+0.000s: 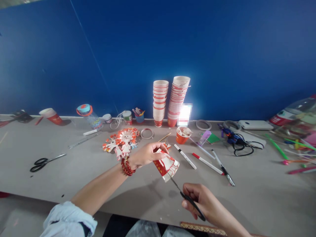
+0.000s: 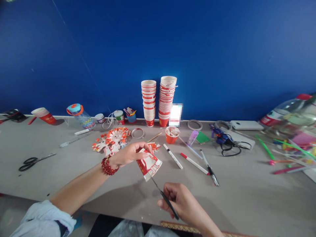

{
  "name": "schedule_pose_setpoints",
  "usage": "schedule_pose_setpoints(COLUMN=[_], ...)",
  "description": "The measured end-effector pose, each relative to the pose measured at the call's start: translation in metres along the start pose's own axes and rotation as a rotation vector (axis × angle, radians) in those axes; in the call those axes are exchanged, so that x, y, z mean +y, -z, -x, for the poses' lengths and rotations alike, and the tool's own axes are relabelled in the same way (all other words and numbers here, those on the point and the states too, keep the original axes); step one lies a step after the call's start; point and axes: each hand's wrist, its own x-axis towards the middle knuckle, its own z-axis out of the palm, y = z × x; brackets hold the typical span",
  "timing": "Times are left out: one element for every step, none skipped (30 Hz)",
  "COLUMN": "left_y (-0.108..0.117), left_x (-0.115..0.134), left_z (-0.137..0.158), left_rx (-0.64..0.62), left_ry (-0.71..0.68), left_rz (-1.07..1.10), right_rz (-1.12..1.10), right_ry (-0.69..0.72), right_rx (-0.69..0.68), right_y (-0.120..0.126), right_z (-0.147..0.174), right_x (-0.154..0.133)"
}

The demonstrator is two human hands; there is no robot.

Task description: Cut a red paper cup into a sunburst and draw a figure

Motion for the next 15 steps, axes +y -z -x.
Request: schedule_pose_setpoints(left_y=[-0.0002,-0.0003,-0.0004,-0.0004,-0.0004,-0.0003,-0.0003,-0.0003,-0.0004,-0.0005,-0.0009,-0.0013,-0.0018,-0.0024,-0.003], left_x=[-0.0001,-0.0003,-0.0005,-0.0008,-0.0012,-0.0015,-0.0017,-0.0017,-0.0015,-0.001,-0.0002,0.0006,0.0015,0.0024,0.0032], left_z=[-0.0002,-0.0003,-0.0004,-0.0005,-0.0006,-0.0006,-0.0007,-0.0007,-0.0007,-0.0006,-0.0003,0.0,0.0005,0.001,0.0015], left_rx=[-0.003,-0.009,-0.013,-0.017,-0.018,-0.019,-0.019,-0.02,-0.02,-0.022,-0.023,-0.022,-0.019,-0.015,-0.012], left_ry=[0.001,0.001,-0.001,-0.003,-0.007,-0.01,-0.014,-0.016,-0.015,-0.013,-0.01,-0.006,-0.003,-0.003,-0.004], left_rz=[0.003,0.004,0.004,0.003,0.005,0.008,0.013,0.018,0.025,0.029,0.03,0.029,0.027,0.024,0.018], right_rz=[0.008,0.017,0.027,0.036,0.046,0.055,0.062,0.067,0.071,0.077,0.084,0.095,0.107,0.123,0.141], right_ry=[-0.005,-0.009,-0.013,-0.012,-0.008,-0.003,0.001,0.004,0.004,0.003,0.001,-0.001,-0.002,-0.004,-0.008], right_rx=[0.003,0.006,0.009,0.014,0.022,0.029,0.035,0.041,0.047,0.05,0.052,0.055,0.06,0.065,0.072], right_y=[-0.0003,-0.0006,-0.0008,-0.0009,-0.0011,-0.0013,-0.0015,-0.0017,-0.0019,-0.002,-0.0022,-0.0023,-0.0025,-0.0027,-0.0029], right_z=[0.0004,0.0007,0.0011,0.0016,0.002,0.0024,0.0027,0.003,0.0033,0.0036,0.0038,0.004,0.0041,0.0042,0.0041], right_x=[-0.0004,-0.0007,-0.001,-0.0011,-0.001,-0.0006,-0.0001,0.0005,0.001,0.0014,0.0016,0.0015,0.0009,0.0,-0.0012])
